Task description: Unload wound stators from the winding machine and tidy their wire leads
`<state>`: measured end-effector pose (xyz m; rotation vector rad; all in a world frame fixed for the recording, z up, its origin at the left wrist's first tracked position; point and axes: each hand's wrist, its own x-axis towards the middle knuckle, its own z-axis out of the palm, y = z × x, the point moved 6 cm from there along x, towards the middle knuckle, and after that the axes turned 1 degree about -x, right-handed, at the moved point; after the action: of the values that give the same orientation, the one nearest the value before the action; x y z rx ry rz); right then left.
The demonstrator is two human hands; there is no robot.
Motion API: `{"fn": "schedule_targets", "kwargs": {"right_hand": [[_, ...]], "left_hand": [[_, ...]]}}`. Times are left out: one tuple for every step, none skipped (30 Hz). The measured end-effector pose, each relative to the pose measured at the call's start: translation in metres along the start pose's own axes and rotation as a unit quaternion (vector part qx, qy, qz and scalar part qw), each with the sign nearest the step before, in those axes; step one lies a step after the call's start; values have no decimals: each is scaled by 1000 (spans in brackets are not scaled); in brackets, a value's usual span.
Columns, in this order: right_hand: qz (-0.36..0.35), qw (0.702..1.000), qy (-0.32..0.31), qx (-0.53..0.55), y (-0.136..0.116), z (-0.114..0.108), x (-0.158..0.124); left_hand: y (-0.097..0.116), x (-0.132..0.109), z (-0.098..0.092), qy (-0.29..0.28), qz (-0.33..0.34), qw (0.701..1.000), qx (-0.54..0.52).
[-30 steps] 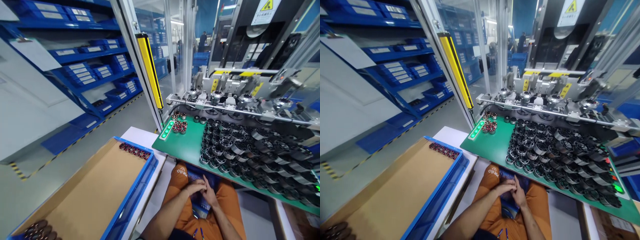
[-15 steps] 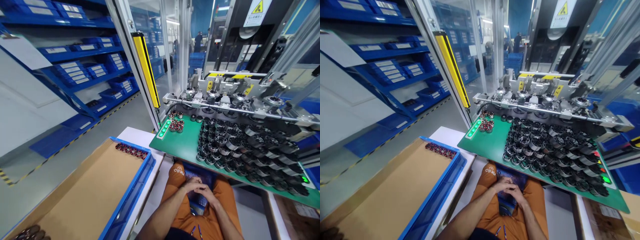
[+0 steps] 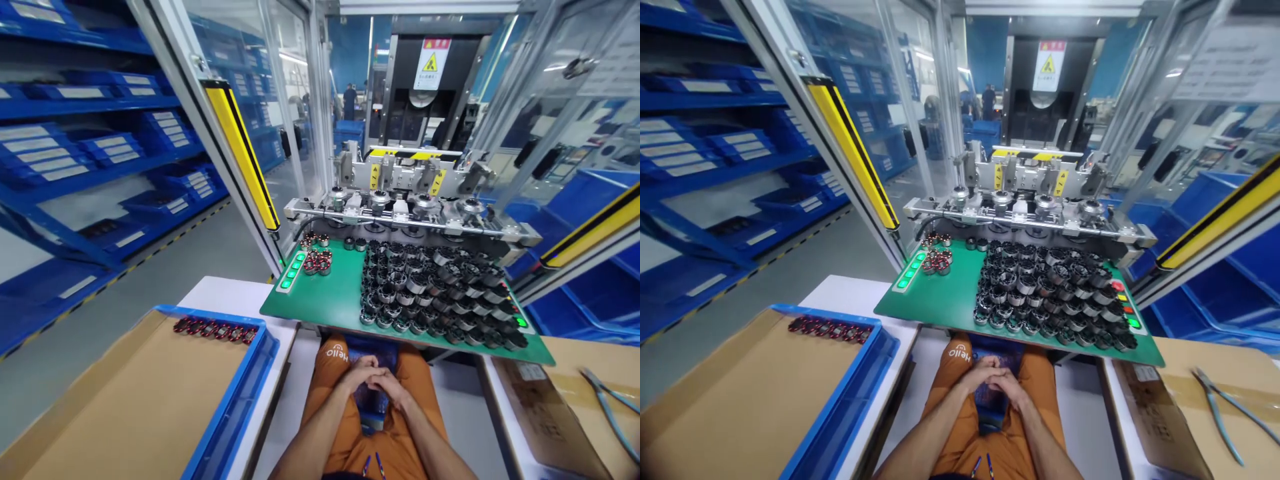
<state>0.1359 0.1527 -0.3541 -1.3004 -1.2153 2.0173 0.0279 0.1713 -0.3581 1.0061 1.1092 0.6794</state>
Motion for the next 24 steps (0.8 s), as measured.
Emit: {"fn": "schedule_targets", "kwargs": {"right_hand": [[9, 1000, 3, 1, 0, 0, -1], [17, 1000, 6, 1, -1, 0, -2], [24, 1000, 9, 1, -1, 0, -3], [29, 999, 13, 2, -2, 0, -3], [33, 999, 17, 3, -3, 0, -4], [35, 999, 22, 5, -4, 0, -4], [34, 999, 28, 6, -6, 0, -4], [33, 999, 35, 7, -7, 1, -4], [32, 999, 41, 8, -8, 1, -5], [30, 998, 46, 8, -10, 2, -6], [29, 998, 50, 8, -10, 2, -7], [29, 998, 53, 8, -11, 2, -8], [30, 998, 54, 7, -11, 1, -9], [31, 998, 56, 6, -10, 1, -9], [32, 998, 57, 6, -10, 0, -8], [33, 998, 60, 6, -9, -1, -7], [34, 997, 64, 7, -9, -3, -5], [34, 997, 68, 8, -8, -4, -3], [34, 997, 73, 10, -8, -5, -2], [33, 996, 76, 14, -9, -6, -1], [32, 996, 79, 19, -10, -6, -1], [28, 996, 80, 26, -11, -6, -2], [24, 996, 80, 35, -13, -6, -4], [20, 996, 78, 45, -14, -6, -7]], "left_hand": [[2, 0, 1, 1, 1, 1000, -2], [3, 0, 1, 1, 3, 1000, -4], [4, 1, 2, 2, 4, 1000, -6], [5, 1, 2, 4, 5, 1000, -8], [6, 2, 3, 6, 4, 1000, -10], [6, 2, 3, 9, 2, 1000, -11], [6, 3, 3, 14, 0, 1000, -11], [6, 4, 3, 19, -4, 1000, -10], [7, 5, 3, 24, -6, 1000, -8], [7, 5, 3, 30, -8, 1000, -5], [7, 6, 3, 35, -9, 999, -2], [7, 6, 3, 38, -9, 999, 1], [7, 7, 4, 41, -8, 999, 3], [8, 8, 4, 43, -6, 999, 4], [8, 9, 5, 45, -2, 999, 4], [9, 10, 5, 47, 4, 999, 2], [10, 11, 6, 51, 11, 999, 0], [12, 11, 6, 56, 20, 998, -4], [14, 11, 5, 59, 29, 998, -9], [16, 11, 5, 60, 36, 997, -13], [18, 11, 5, 58, 42, 997, -17], [20, 10, 5, 52, 46, 997, -19], [22, 9, 4, 43, 48, 998, -21], [23, 8, 4, 33, 49, 998, -22]]}}
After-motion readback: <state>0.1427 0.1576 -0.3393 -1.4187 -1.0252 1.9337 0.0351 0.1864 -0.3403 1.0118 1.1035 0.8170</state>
